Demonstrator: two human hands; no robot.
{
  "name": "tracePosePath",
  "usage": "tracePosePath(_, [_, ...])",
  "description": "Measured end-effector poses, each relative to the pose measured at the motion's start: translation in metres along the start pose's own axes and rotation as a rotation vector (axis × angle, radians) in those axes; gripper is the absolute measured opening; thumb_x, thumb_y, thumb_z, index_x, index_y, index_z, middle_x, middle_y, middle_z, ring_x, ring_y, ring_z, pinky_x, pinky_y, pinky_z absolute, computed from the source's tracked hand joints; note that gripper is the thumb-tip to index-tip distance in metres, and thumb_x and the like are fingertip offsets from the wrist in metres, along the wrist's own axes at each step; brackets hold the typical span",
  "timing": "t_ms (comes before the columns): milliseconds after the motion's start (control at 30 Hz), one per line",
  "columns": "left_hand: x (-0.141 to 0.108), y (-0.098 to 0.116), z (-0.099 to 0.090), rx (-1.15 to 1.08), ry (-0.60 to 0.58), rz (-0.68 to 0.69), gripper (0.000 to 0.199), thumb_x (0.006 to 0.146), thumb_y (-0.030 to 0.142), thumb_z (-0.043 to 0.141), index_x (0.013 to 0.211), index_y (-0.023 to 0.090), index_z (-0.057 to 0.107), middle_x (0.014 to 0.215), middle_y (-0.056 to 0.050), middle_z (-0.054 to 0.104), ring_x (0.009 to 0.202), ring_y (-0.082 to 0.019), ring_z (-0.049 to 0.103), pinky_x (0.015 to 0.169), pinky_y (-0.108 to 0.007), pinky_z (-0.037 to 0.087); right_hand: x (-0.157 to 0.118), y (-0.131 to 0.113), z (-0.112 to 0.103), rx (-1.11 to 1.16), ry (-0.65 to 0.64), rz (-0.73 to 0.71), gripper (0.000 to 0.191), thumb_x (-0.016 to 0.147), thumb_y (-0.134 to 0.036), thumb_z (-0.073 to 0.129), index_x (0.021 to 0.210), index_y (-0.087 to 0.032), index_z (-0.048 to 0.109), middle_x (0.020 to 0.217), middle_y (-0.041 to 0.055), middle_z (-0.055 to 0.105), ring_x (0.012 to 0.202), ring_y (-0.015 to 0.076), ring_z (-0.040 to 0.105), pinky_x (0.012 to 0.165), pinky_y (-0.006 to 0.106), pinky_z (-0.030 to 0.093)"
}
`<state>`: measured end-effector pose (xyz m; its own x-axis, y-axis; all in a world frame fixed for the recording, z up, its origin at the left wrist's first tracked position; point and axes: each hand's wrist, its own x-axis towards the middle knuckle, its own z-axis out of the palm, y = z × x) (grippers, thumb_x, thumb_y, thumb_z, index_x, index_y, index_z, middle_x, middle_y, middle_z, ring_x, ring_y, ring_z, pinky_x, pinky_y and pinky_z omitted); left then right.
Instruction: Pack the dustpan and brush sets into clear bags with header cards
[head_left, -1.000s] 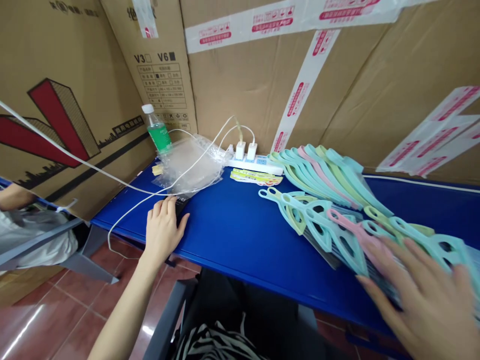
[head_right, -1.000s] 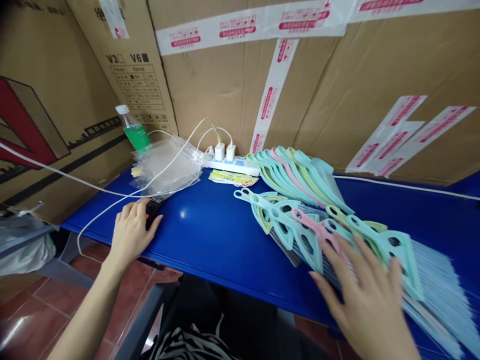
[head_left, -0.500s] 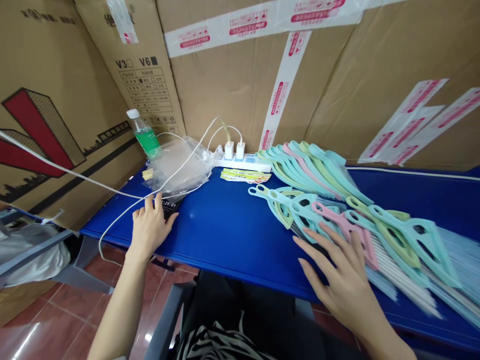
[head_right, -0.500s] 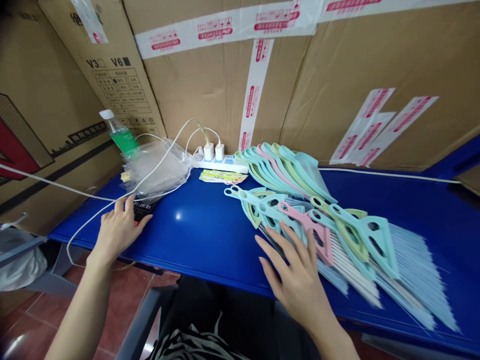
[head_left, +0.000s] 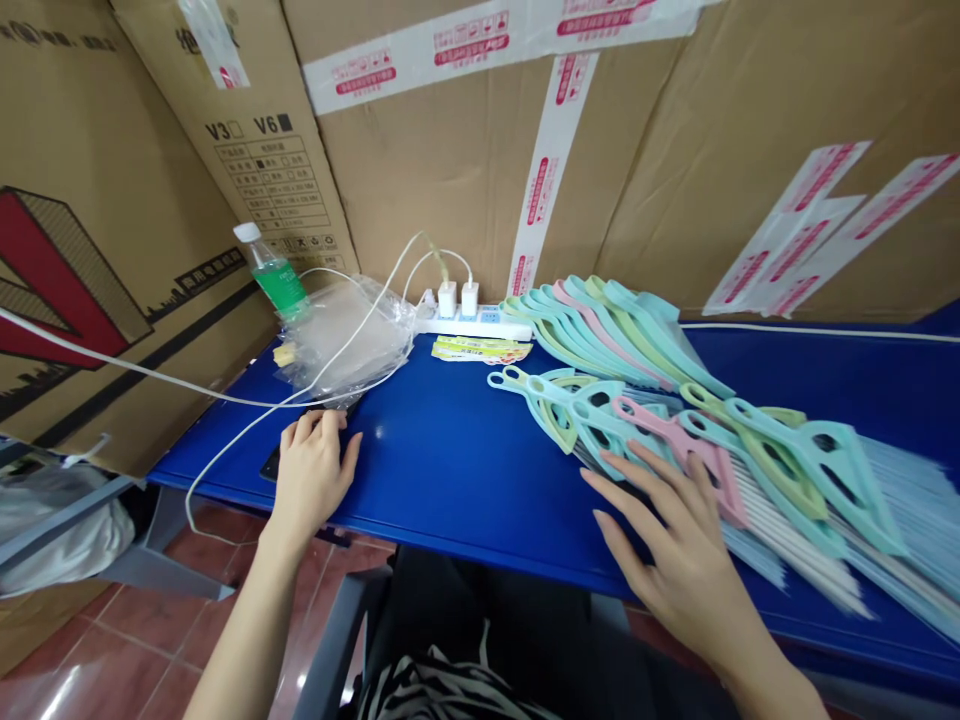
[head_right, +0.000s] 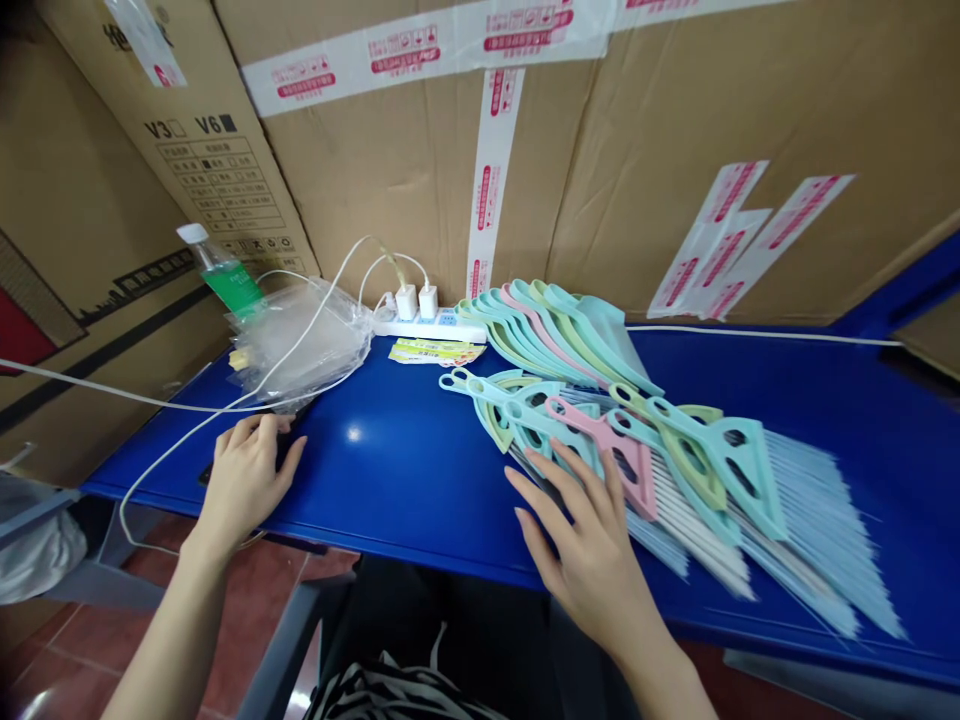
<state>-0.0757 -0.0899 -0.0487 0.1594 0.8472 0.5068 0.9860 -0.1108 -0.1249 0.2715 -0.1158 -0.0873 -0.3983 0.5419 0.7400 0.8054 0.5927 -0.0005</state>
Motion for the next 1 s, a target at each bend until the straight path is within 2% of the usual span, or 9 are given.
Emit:
tracePosePath(133, [0.002,0.009,-0.003,-0.049,0.067,0.003,0.018,0.096,0.026,0.038,0.101,0.018,0.053,0.090,-0.011,0.070,0.092,-0.029,0.061,0.073,-0.038,0.045,0.002,0.003,-0.002,-0.019,0.023,0.040,0.036,0.093,-0.016,0.052,0.126,-0.026,0.058,0.113,0.0077,0.069,0.122,0.0293,0.056,0.110,0.056,0.035])
tracePosePath(233, [0.007,0.026,-0.003,-0.122,0.035,0.097,0.018,0.096,0.025,0.038,0.101,0.019,0.054,0.095,-0.011,0.070,0.092,-0.027,0.062,0.076,-0.038,0.046,0.007,0.008,-0.004,-0.104,0.025,0.074,0.046,0.092,-0.020,0.054,0.137,-0.029,0.050,0.115,0.0076,0.069,0.119,0.0312,0.059,0.107,0.055,0.038])
tracePosePath(333, [0.021,0.047,-0.002,-0.177,-0.073,0.257,0.025,0.097,0.027,0.038,0.113,0.017,0.054,0.104,-0.011,0.069,0.096,-0.026,0.062,0.081,-0.038,0.048,0.011,0.015,-0.004,-0.213,-0.060,0.109,0.055,0.093,-0.032,0.053,0.146,-0.024,0.040,0.130,0.0141,0.062,0.126,0.0393,0.052,0.103,0.060,0.040])
tracePosePath(433, [0.045,0.068,0.002,-0.192,-0.199,0.379,0.041,0.095,0.030,0.042,0.134,0.015,0.044,0.122,-0.014,0.063,0.106,-0.027,0.061,0.089,-0.040,0.048,0.010,0.021,-0.002,-0.273,-0.174,0.143,0.062,0.094,-0.043,0.049,0.151,-0.022,0.034,0.142,0.0168,0.053,0.132,0.0455,0.042,0.098,0.064,0.041])
tracePosePath(533, [0.076,0.089,0.010,-0.199,-0.366,0.432,0.061,0.092,0.033,0.048,0.146,0.013,0.029,0.130,-0.018,0.057,0.114,-0.030,0.059,0.093,-0.041,0.047,0.008,0.026,0.002,-0.298,-0.227,0.174,0.061,0.096,-0.043,0.044,0.152,-0.025,0.031,0.143,0.0156,0.052,0.131,0.0435,0.045,0.095,0.060,0.045])
tracePosePath(600, [0.096,0.102,0.018,-0.228,-0.466,0.422,0.068,0.091,0.035,0.051,0.149,0.011,0.025,0.128,-0.020,0.058,0.115,-0.032,0.059,0.092,-0.041,0.047,0.007,0.027,0.003,-0.329,-0.238,0.187,0.058,0.097,-0.038,0.041,0.153,-0.027,0.029,0.141,0.0150,0.054,0.128,0.0413,0.049,0.092,0.057,0.048])
tracePosePath(633, [0.104,0.108,0.023,-0.238,-0.480,0.427,0.069,0.091,0.037,0.052,0.148,0.010,0.025,0.126,-0.021,0.059,0.116,-0.033,0.059,0.091,-0.041,0.047,0.006,0.027,0.003,-0.347,-0.235,0.190,0.057,0.098,-0.035,0.040,0.153,-0.027,0.028,0.139,0.0146,0.055,0.127,0.0404,0.051,0.091,0.055,0.049])
tracePosePath(767, [0.125,0.125,0.042,-0.286,-0.473,0.448,0.065,0.091,0.035,0.052,0.145,0.006,0.031,0.129,-0.024,0.059,0.124,-0.034,0.054,0.098,-0.043,0.044,0.006,0.029,0.004,-0.394,-0.207,0.175,0.061,0.097,-0.027,0.041,0.155,-0.026,0.023,0.135,0.0150,0.059,0.123,0.0400,0.054,0.088,0.053,0.052])
tracePosePath(1000, [0.126,0.131,0.058,-0.393,-0.387,0.407,0.052,0.091,0.019,0.041,0.141,0.006,0.035,0.127,-0.021,0.061,0.120,-0.030,0.056,0.100,-0.047,0.044,0.006,0.034,0.005,-0.397,-0.201,0.175,0.069,0.094,-0.020,0.043,0.157,-0.027,0.015,0.137,0.0147,0.058,0.122,0.0396,0.055,0.089,0.053,0.051])
